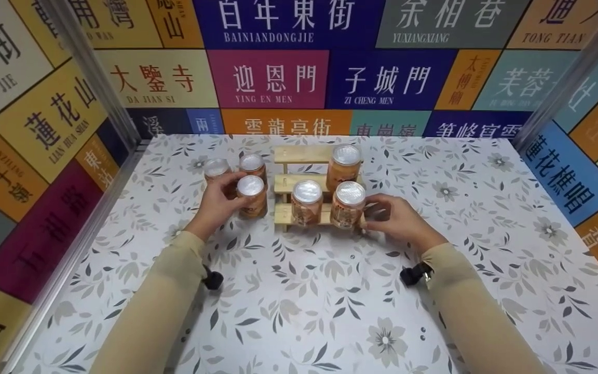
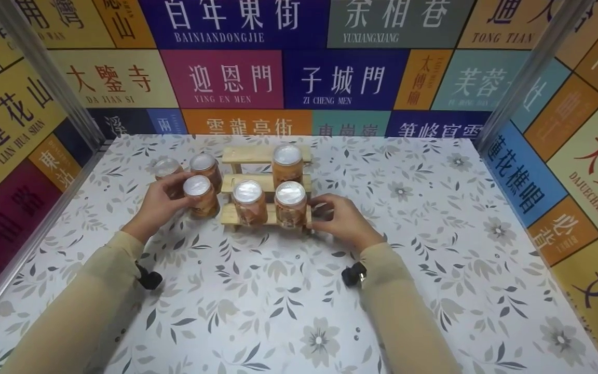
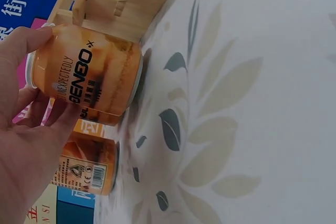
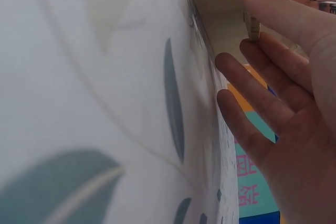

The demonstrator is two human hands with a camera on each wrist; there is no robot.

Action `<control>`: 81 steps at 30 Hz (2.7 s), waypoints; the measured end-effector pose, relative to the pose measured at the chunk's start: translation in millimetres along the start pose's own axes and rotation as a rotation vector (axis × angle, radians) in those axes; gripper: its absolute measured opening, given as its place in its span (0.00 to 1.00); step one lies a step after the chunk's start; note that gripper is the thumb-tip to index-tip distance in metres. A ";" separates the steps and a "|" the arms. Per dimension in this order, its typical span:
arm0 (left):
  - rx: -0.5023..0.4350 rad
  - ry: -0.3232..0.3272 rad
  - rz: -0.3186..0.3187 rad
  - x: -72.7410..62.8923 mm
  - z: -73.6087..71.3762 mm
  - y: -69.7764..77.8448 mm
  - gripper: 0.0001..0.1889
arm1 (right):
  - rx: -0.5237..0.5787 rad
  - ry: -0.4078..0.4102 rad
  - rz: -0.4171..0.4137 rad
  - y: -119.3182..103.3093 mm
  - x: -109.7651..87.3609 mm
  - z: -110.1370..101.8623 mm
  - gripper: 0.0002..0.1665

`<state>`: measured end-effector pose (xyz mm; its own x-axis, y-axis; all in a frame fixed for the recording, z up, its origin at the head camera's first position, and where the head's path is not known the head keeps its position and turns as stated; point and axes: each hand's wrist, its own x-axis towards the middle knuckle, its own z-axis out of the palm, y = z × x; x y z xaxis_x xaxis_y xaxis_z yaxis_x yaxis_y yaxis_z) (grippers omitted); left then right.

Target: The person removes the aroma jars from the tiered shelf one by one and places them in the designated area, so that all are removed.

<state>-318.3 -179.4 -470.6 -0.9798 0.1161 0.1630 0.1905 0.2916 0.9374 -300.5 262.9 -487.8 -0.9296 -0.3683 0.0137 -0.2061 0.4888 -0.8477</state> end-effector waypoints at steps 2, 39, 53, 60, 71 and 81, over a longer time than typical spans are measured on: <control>-0.011 -0.002 -0.015 -0.6 -1.0 -1.8 0.29 | -0.006 -0.001 0.006 -0.4 -0.2 -0.9 0.37; -0.144 -0.126 0.117 37.9 56.6 81.4 0.32 | -0.018 0.002 0.006 0.2 0.4 -3.1 0.36; -0.057 -0.270 0.158 53.5 117.7 115.6 0.35 | 0.007 0.006 -0.023 -0.7 1.2 2.4 0.34; -0.013 -0.271 0.117 60.1 132.7 121.1 0.37 | 0.009 -0.002 -0.027 -0.4 1.1 2.6 0.34; 0.041 -0.264 0.084 65.1 135.5 130.2 0.38 | -0.004 0.003 -0.022 -7.0 1.2 -1.3 0.33; 0.018 -0.264 0.120 68.0 138.8 124.9 0.32 | -0.011 -0.002 -0.009 -2.7 -1.4 -1.1 0.34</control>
<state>-352.6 -3.2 -385.1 -0.9007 0.3934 0.1842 0.3072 0.2771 0.9104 -298.9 263.0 -485.0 -0.9271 -0.3743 0.0207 -0.2181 0.4936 -0.8419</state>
